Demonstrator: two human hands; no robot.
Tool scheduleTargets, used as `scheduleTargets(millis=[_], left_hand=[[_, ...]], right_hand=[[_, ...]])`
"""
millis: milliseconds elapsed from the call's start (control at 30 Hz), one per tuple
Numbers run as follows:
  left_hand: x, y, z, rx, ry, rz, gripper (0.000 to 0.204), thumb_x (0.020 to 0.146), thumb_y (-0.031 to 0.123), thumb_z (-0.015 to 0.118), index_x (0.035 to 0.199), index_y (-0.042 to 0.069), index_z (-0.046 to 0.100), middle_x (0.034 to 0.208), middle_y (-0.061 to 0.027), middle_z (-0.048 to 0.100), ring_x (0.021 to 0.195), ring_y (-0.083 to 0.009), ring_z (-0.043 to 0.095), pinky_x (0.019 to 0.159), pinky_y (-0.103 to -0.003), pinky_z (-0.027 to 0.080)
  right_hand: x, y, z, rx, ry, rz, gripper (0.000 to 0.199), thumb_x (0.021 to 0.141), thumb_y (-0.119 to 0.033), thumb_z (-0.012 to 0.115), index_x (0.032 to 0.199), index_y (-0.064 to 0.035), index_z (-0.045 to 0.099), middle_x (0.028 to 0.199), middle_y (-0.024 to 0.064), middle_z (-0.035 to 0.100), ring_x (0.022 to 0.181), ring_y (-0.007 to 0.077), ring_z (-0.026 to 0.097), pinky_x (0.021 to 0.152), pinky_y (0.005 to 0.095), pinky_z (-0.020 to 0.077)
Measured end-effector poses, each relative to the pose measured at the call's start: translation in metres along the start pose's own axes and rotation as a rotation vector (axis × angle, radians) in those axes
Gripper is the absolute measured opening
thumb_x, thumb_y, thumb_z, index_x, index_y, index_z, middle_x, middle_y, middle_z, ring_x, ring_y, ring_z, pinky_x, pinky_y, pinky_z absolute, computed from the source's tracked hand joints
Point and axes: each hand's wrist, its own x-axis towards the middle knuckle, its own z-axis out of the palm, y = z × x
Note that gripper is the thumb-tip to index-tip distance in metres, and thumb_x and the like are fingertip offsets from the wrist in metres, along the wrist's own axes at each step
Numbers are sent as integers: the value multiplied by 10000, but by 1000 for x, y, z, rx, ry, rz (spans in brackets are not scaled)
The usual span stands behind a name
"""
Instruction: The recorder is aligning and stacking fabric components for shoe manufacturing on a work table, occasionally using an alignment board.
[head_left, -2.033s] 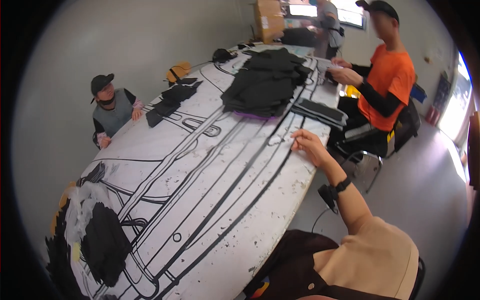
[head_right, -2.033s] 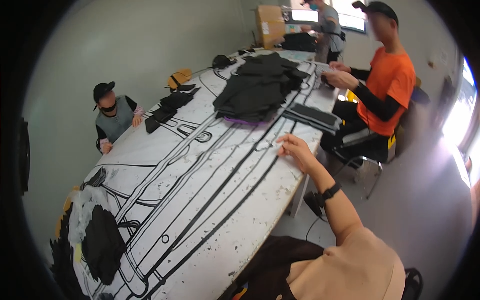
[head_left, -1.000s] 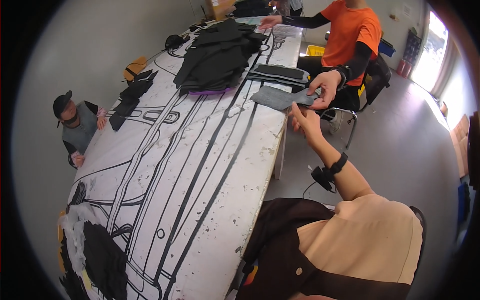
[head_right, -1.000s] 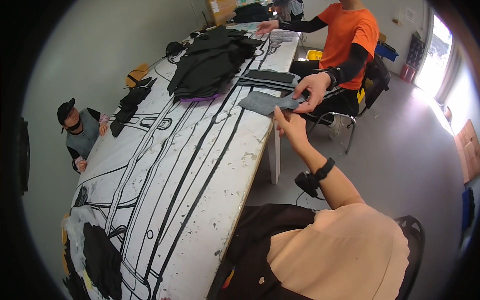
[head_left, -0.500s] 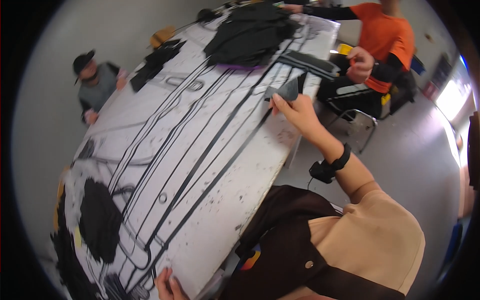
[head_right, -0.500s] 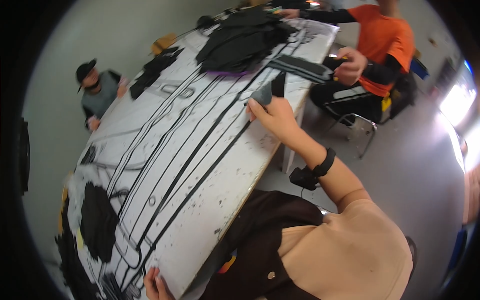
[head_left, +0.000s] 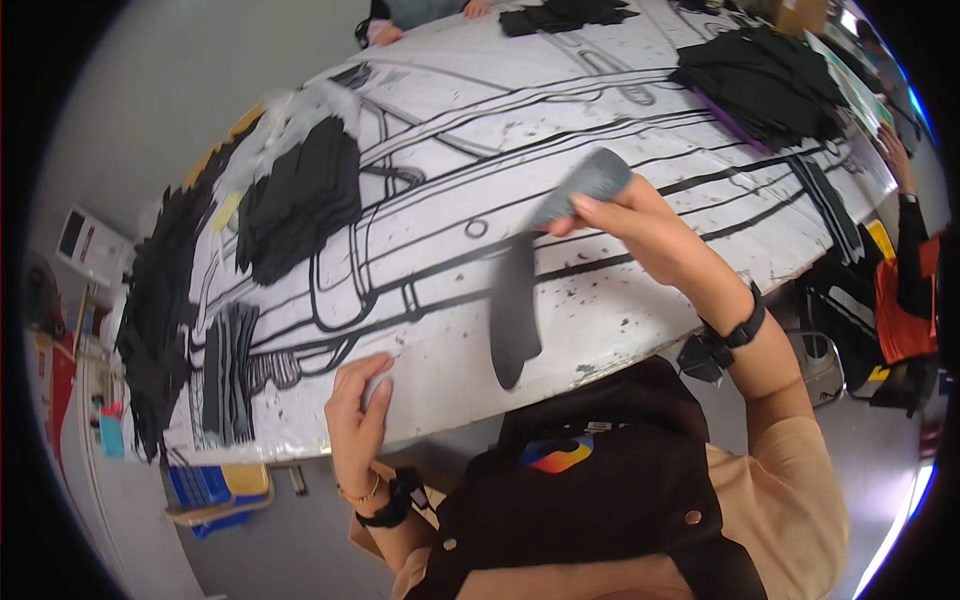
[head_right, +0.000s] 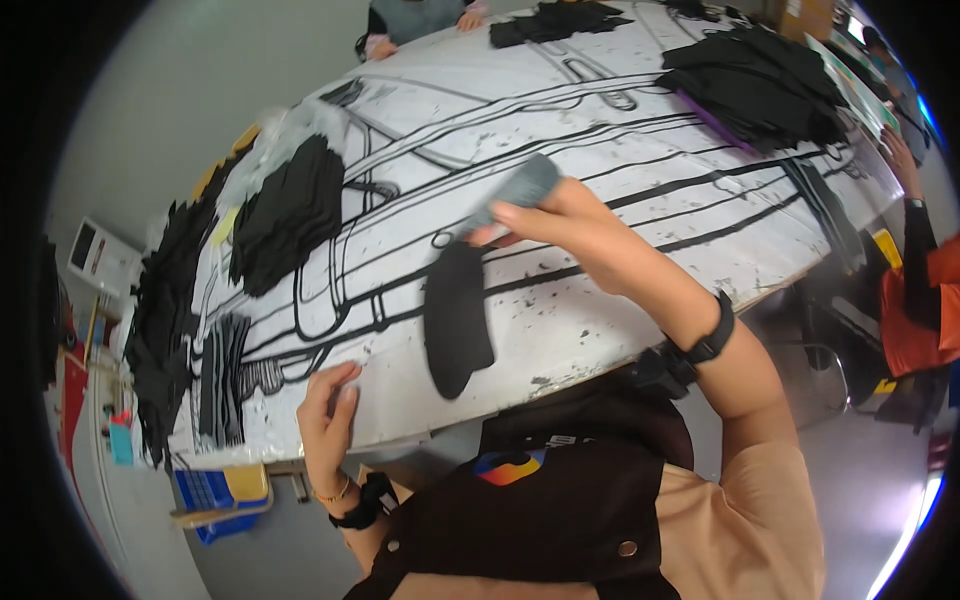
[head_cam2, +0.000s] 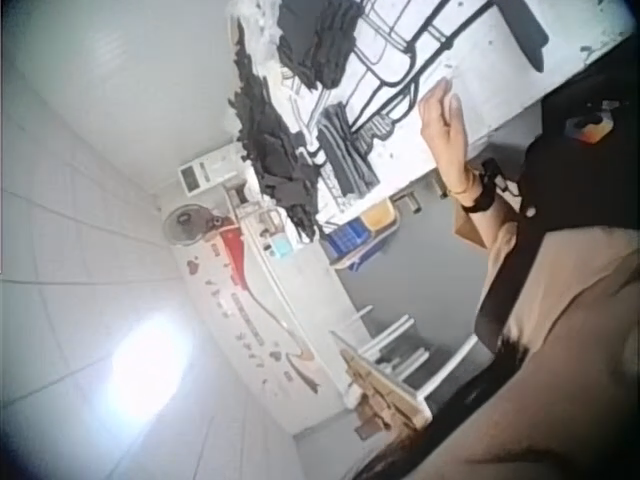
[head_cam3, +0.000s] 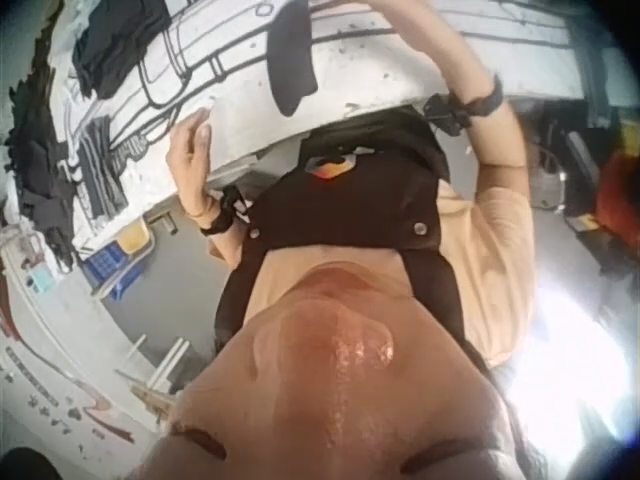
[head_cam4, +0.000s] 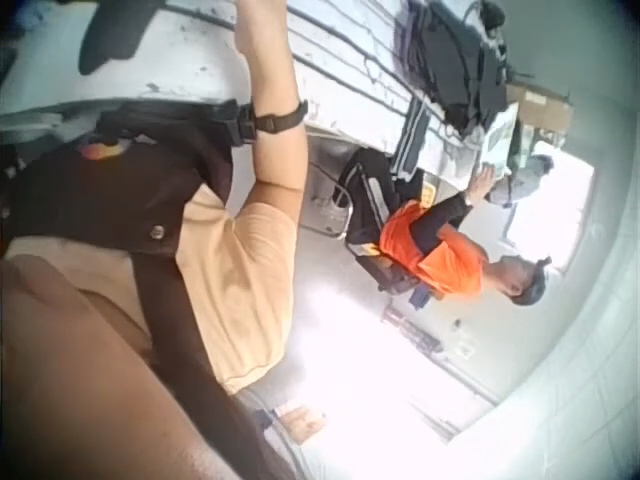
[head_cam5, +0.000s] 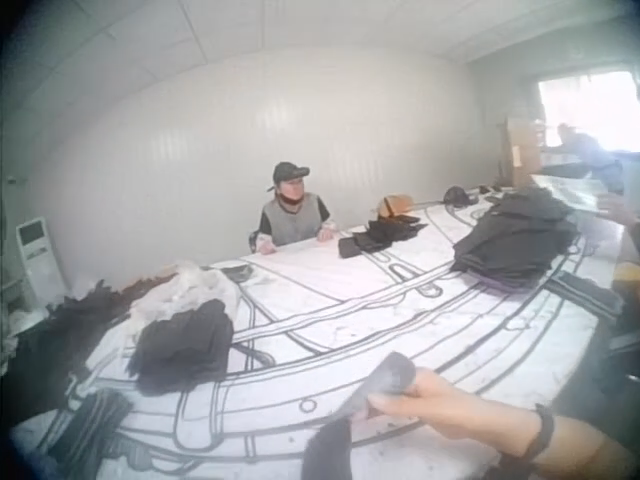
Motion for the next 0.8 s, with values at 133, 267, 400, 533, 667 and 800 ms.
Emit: scheduleTargets(millis=[133,267,400,533,667,800], left_hand=[[-1,-5,-1,-40,27,-14,235,892,26,646,1120,-19,683,1120,-150,686,1073,-284,638,949,-321,474],[2,3,5,-85,38,-17,246,867,-3,662,1111,-20,686,1104,-157,684,1063,-291,643,940,-321,484],[10,39,36,18,-60,283,365,775,104,784,1110,4,680,1088,-156,672,1031,-343,634,910,-390,496],[13,67,81,-18,-157,452,518,704,297,859,1093,32,643,1077,-141,634,999,-360,602,900,-455,480],[14,65,99,162,-114,664,479,710,344,852,994,43,612,1016,-104,587,979,-320,583,919,-477,470],[12,55,98,187,7,823,399,627,163,879,925,53,639,977,-96,584,903,-316,605,800,-455,505]], right_hand=[[-51,37,-26,-6,55,167,346,952,-313,652,1095,-2,699,1062,97,712,1008,186,635,945,334,459],[-89,40,-41,93,186,186,364,954,-277,643,1159,25,652,1121,115,686,1061,200,620,981,351,443],[-96,25,-34,149,253,131,472,946,-276,659,1299,23,566,1244,115,633,1157,214,575,1016,371,420],[-91,17,-22,84,190,127,487,950,-279,666,1328,6,555,1257,104,626,1170,205,565,1028,363,410],[-82,11,-13,82,156,149,476,953,-293,669,1320,-7,567,1233,93,636,1154,191,571,1017,354,418],[-76,9,-6,61,151,97,439,951,-318,675,1257,-11,611,1146,85,671,1077,186,610,980,345,439]])
